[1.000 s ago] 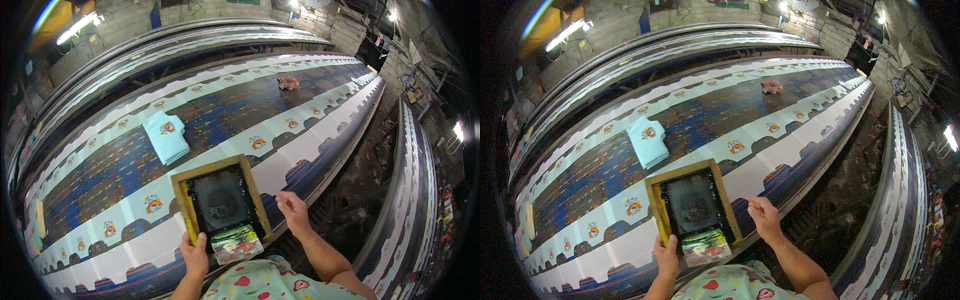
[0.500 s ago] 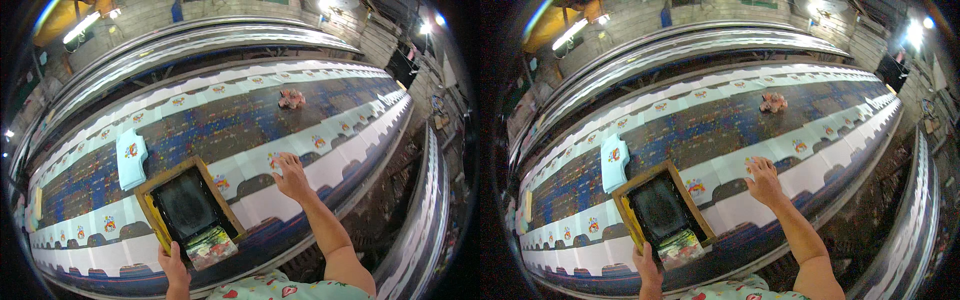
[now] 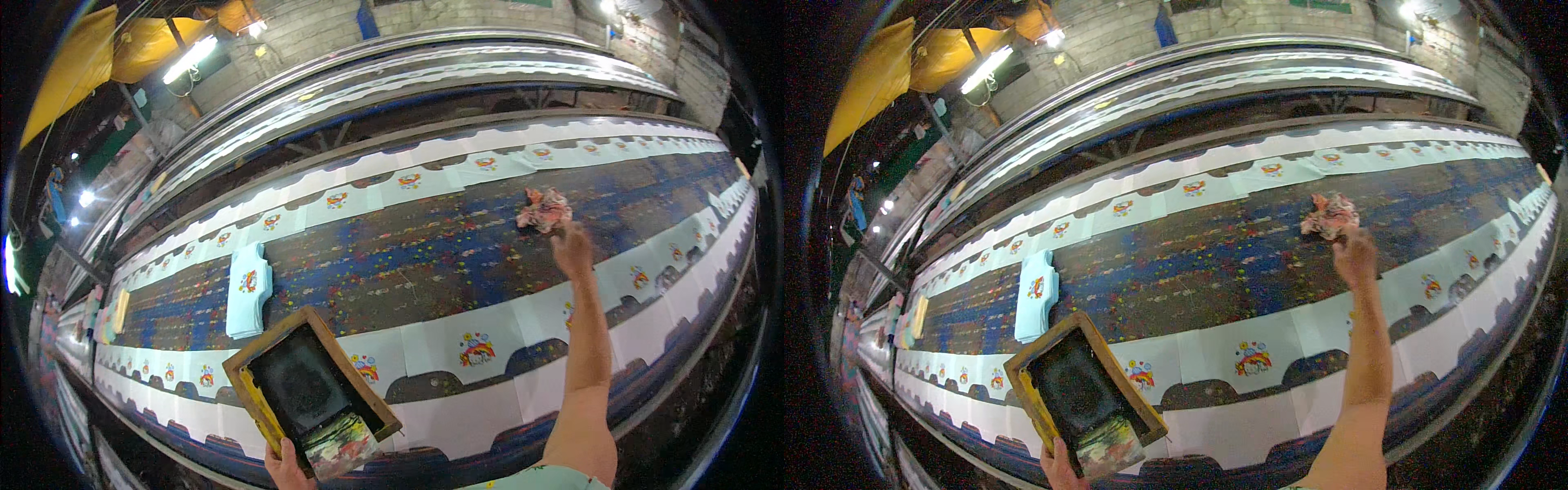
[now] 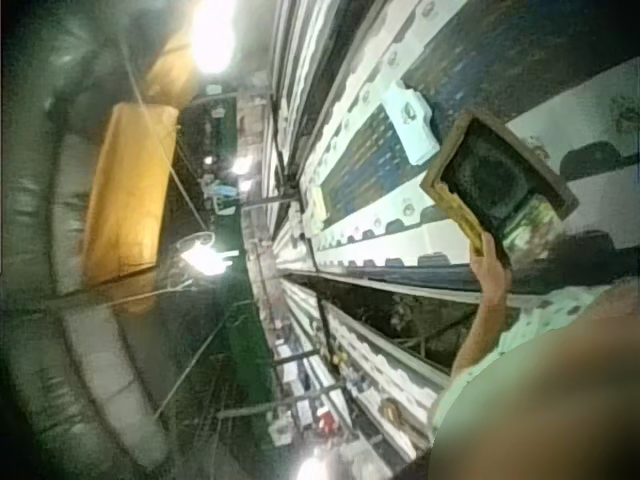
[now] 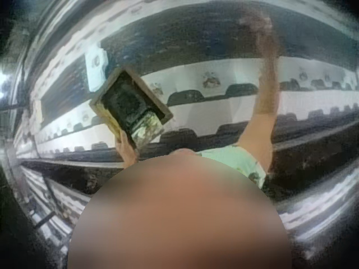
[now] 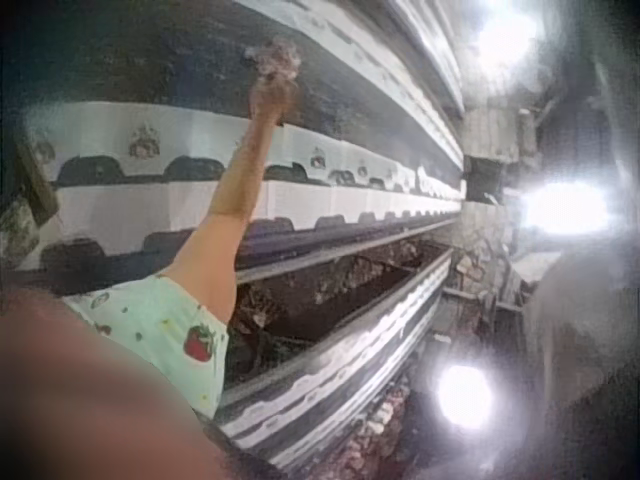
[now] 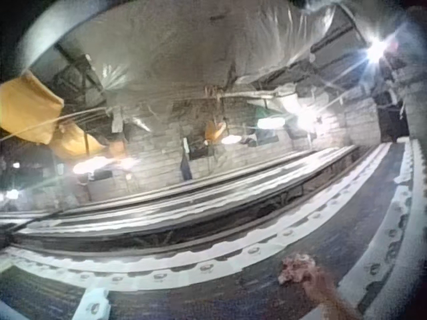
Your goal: The person holds a screen-printing frame and repeatedly applies black ink with a squeegee across a moving conveyor belt of white fabric pieces. The person maintains a steady rhythm, moving the squeegee back and forth to transfer ink through the screen onto each piece as it passes underneath.
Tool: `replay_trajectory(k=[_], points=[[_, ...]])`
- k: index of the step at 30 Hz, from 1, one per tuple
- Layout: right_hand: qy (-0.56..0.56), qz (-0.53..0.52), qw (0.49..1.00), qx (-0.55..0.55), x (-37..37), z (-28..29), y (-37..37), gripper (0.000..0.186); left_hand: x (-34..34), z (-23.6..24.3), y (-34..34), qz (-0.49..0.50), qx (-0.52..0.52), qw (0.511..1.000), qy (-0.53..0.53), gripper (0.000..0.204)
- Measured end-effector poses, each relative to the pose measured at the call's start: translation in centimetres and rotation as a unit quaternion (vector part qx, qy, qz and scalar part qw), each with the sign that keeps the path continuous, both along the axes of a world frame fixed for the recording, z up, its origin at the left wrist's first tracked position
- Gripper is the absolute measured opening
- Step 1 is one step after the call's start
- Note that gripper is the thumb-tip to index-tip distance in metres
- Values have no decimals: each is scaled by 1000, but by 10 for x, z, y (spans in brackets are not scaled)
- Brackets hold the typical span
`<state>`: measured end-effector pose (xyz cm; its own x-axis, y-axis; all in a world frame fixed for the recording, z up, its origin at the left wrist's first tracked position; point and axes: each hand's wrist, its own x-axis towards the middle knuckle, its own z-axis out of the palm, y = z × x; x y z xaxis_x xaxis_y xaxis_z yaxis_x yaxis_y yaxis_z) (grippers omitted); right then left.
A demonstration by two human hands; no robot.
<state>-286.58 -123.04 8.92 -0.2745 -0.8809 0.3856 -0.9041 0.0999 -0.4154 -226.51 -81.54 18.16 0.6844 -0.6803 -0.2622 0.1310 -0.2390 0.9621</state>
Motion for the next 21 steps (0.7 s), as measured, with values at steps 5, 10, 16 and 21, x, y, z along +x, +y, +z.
replay_trajectory(k=[5, 10, 16, 21], points=[[7, -68, 997, -42, -59, -31, -93, 57, -1, -14, -17, 56, 28, 996, -59, 32], [1, -145, 987, -71, -44, -44, -153, 59, -6, -26, -27, 75, 41, 995, -56, 28], [128, -56, 988, -72, 38, -74, -125, 50, -8, -30, -25, 79, 34, 996, -3, 27], [16, 155, 988, -5, 59, -45, -69, 32, 4, -21, 0, 84, 25, 996, -6, 31]])
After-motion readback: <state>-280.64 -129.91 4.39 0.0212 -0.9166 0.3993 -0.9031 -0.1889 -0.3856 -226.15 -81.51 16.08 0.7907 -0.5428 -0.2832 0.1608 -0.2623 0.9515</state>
